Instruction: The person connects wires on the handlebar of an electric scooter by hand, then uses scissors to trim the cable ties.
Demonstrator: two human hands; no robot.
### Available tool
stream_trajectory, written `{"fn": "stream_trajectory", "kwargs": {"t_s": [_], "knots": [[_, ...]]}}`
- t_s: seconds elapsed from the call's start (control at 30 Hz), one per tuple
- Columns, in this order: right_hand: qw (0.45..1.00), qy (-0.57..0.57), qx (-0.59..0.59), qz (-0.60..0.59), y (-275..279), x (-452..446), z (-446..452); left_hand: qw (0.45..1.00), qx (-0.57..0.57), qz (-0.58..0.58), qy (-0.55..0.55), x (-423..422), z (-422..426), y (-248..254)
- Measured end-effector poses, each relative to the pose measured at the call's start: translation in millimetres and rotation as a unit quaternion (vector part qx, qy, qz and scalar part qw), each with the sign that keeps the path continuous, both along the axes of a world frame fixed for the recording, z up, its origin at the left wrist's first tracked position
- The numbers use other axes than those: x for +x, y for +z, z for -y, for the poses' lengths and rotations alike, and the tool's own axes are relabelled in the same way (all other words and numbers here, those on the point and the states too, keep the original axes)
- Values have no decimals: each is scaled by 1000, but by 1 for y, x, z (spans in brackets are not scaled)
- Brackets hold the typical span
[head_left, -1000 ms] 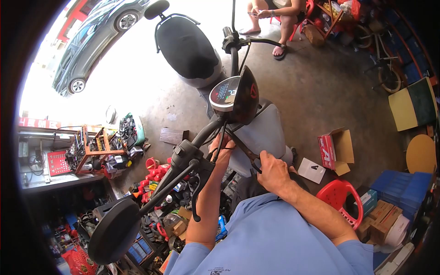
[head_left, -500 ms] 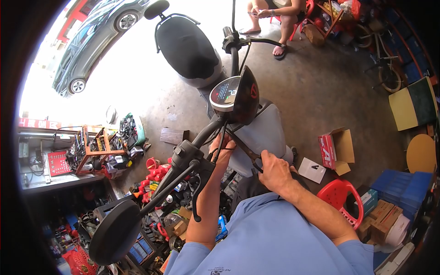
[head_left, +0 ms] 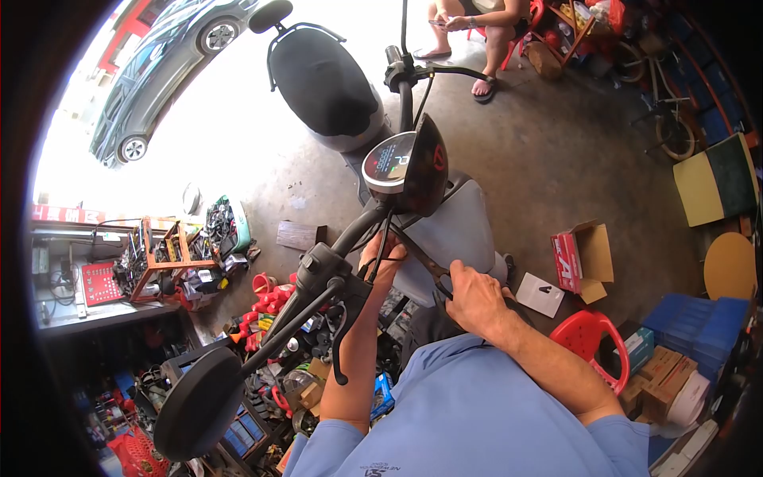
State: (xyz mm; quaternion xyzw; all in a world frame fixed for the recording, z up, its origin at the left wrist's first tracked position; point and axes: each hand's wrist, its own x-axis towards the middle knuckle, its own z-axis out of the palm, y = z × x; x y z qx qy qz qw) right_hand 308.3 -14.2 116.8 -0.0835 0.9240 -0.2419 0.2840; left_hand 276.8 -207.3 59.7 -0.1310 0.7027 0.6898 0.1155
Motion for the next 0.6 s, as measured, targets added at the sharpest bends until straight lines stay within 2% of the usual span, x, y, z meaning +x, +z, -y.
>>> {"fn": "stream_trajectory", "kwargs": {"t_s": [0.5,0.6], "knots": [[999,-13,-13,-42,-14,5,-2,998,-47,-5,-30,0,5,-1],[999,-11,-16,-43,-14,4,-3,1000,-16,3,-26,0,3,7]]}}
